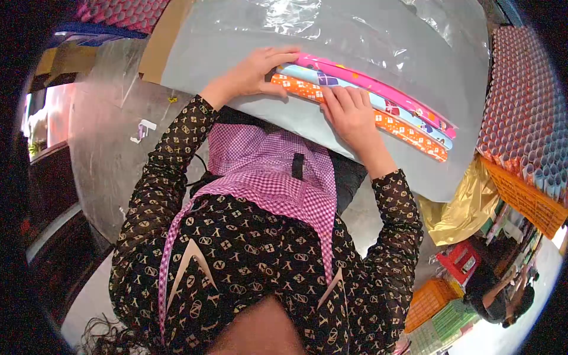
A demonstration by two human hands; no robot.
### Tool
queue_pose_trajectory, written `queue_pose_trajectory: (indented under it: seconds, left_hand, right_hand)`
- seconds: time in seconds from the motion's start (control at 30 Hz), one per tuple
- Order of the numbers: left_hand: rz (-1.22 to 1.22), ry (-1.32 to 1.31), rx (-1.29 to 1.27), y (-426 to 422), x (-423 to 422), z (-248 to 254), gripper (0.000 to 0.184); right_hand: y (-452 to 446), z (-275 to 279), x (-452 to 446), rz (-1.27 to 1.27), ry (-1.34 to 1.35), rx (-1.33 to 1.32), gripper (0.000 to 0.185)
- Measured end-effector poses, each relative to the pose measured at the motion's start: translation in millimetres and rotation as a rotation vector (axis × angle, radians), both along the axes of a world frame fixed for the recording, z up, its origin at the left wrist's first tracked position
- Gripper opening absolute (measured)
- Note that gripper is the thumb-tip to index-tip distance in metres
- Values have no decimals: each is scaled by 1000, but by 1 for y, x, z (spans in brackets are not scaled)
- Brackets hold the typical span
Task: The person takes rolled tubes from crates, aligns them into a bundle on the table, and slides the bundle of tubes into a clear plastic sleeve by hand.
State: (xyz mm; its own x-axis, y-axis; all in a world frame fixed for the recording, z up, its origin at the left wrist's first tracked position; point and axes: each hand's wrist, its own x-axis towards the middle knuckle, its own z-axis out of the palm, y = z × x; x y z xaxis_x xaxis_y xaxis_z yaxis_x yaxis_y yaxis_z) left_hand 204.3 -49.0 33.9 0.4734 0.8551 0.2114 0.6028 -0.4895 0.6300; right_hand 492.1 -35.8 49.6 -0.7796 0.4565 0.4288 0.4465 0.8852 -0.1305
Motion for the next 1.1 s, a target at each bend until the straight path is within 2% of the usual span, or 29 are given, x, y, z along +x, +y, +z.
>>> queue_pose_trajectory:
  seconds: [0.17,0.27,0.33,0.37,0.43,0.5,0.53,0.6,0.67,0.7,0.8,0.9,0.93,1.0,1.1]
  left_hand:
    - [30,21,11,-3,4,0,78]
    - [36,20,221,-4,5,-3,68]
    - [29,-43,86,-6,6,0,67]
    - [5,-92,115,-8,8,1,68]
    - [7,-42,138,-6,6,0,70]
    - [-25,-42,67,-2,10,6,69]
    - [43,-37,211,-2,12,-9,65]
    - [40,-28,244,-3,9,-7,64]
    - [3,-87,271,-6,8,-8,64]
    - [9,-56,189,-10,8,5,67]
    - [26,-79,310,-10,7,-1,65]
    - [46,-48,307,-9,9,-6,60]
    - [82,-51,301,-8,10,-11,60]
    - [57,35,326,-3,15,-19,54]
    - [116,61,384,-10,24,-16,53]
  right_hand:
    - [-3,-1,1,-1,23,10,42]
    - [-5,-1,0,-50,-7,-48,43]
    - [-3,-5,1,-75,-32,-89,48]
    - [-8,7,-4,-129,-73,-123,51]
    - [1,21,-11,-145,-158,-125,75]
    - [13,24,-10,-125,-238,-131,87]
    - [23,20,-7,-88,-208,-107,87]
    - [29,6,-6,-51,-281,-141,99]
    - [32,7,-8,-26,-274,-159,101]
    - [33,7,-8,-31,-291,-200,103]
    - [34,9,-10,-29,-282,-231,103]
    - [33,7,-9,-95,-303,-325,101]
    - [34,3,-6,-61,-317,-326,101]
    - [42,-7,3,-71,-348,-251,88]
    - [41,-6,8,-45,-389,-214,87]
